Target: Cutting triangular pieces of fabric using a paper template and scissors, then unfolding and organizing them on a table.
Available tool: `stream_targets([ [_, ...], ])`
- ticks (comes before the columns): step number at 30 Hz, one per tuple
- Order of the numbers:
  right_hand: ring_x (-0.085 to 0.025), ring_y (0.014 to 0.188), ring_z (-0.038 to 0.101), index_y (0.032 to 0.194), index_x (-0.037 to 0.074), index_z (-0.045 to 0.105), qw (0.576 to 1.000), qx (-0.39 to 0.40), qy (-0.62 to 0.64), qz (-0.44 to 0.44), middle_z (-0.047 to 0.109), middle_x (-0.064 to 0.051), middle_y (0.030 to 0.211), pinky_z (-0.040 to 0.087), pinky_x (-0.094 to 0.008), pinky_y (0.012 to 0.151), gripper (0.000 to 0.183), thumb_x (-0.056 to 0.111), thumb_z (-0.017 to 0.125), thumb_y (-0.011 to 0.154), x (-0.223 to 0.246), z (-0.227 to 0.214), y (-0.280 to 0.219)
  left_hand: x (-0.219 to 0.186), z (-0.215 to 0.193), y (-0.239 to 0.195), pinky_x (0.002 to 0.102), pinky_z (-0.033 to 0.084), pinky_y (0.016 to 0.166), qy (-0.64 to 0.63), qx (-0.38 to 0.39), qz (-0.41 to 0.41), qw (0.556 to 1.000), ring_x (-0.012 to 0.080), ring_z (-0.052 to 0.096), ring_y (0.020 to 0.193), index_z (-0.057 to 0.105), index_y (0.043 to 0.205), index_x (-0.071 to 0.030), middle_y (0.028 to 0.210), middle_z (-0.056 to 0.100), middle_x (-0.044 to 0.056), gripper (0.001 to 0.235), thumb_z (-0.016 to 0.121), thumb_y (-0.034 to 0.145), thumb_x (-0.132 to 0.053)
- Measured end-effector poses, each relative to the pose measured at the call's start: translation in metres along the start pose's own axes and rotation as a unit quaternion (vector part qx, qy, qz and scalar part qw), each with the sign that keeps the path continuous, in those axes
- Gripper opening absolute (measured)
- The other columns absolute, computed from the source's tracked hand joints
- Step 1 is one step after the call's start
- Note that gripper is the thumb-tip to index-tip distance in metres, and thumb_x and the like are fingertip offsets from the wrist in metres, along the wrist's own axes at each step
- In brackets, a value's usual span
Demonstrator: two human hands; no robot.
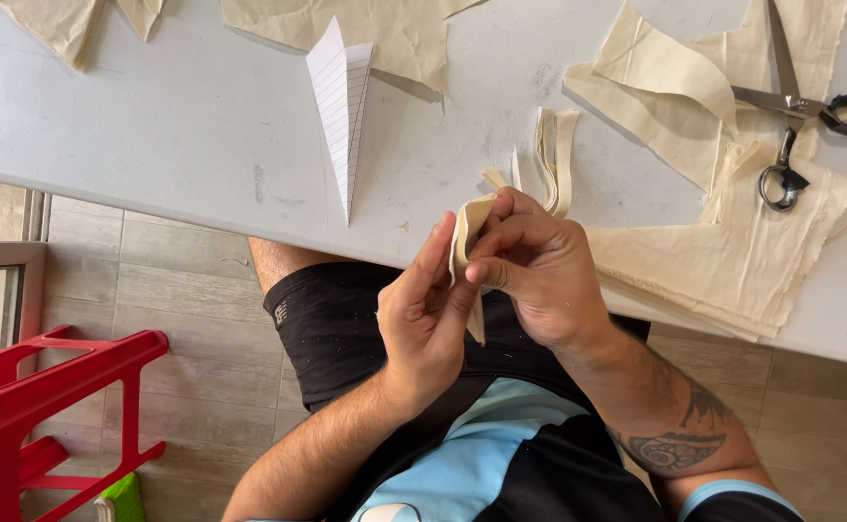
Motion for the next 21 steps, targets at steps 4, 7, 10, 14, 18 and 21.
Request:
stream_targets([
  [4,-0.010,0.077,0.056,0.077,-0.005,0.068,1.000,-0.004,0.025,0.010,0.051,-0.006,0.086,0.052,-0.026,0.076,0.020,0.004,0.086,0.079,-0.003,-0.002,-0.004,-0.003,-0.007,0.003,0.042,0.059,0.091,0.035,-0.033,-0.010,0.999,0.0291,0.069,0.114,0.054,0.143,0.006,0.122,0.072,0.025,0.043,0.060,0.100,0.006],
  [7,-0.010,0.079,0.057,0.079,-0.002,0.066,0.998,-0.021,0.053,0.011,0.053,-0.005,0.088,0.052,-0.026,0.079,0.020,0.008,0.082,0.086,-0.006,-0.007,-0.003,0.000,-0.015,0.009,0.040,0.062,0.081,0.027,-0.082,-0.034,0.996,0.0248,0.073,0.100,0.063,0.133,0.008,0.109,0.076,0.024,0.033,0.059,0.100,0.003],
  [10,-0.011,0.082,0.060,0.087,0.003,0.062,0.994,-0.074,0.067,0.033,0.054,-0.003,0.088,0.054,-0.028,0.082,0.019,0.015,0.072,0.096,-0.007,-0.012,-0.001,0.017,-0.026,0.010,0.042,0.065,0.076,-0.060,-0.149,-0.079,0.984,0.0256,0.075,0.090,0.065,0.127,0.012,0.100,0.077,0.026,0.029,0.060,0.100,0.002],
  [14,-0.012,0.087,0.063,0.096,0.006,0.056,0.986,-0.137,0.065,0.070,0.056,-0.001,0.087,0.056,-0.029,0.087,0.018,0.020,0.062,0.105,-0.035,-0.033,-0.006,0.018,-0.022,0.020,0.048,0.065,0.079,-0.234,-0.204,-0.143,0.940,0.0305,0.077,0.088,0.064,0.123,0.013,0.099,0.076,0.027,0.026,0.061,0.099,0.004],
  [18,-0.013,0.085,0.064,0.099,0.005,0.058,0.987,-0.133,0.029,0.084,0.061,-0.002,0.087,0.058,-0.032,0.085,0.025,0.029,0.061,0.105,-0.010,-0.006,-0.006,0.013,-0.022,0.017,0.045,0.064,0.082,-0.213,-0.205,-0.152,0.943,0.0257,0.075,0.092,0.065,0.123,0.012,0.100,0.077,0.021,0.026,0.063,0.099,0.002],
  [21,-0.012,0.080,0.065,0.098,0.001,0.063,0.990,-0.124,-0.069,0.021,0.061,-0.004,0.080,0.061,-0.033,0.079,0.014,0.013,0.068,0.100,0.002,-0.004,-0.004,0.013,-0.030,0.014,0.046,0.065,0.077,-0.170,-0.191,-0.158,0.954,0.0261,0.076,0.087,0.066,0.120,0.013,0.093,0.077,0.022,0.026,0.065,0.097,0.002],
])
Point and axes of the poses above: each hand's wrist, its own y-axis towards the middle knuckle, its own z-axis out of the palm, x = y × z, the point moved 4 cm from there along y, towards the middle knuckle
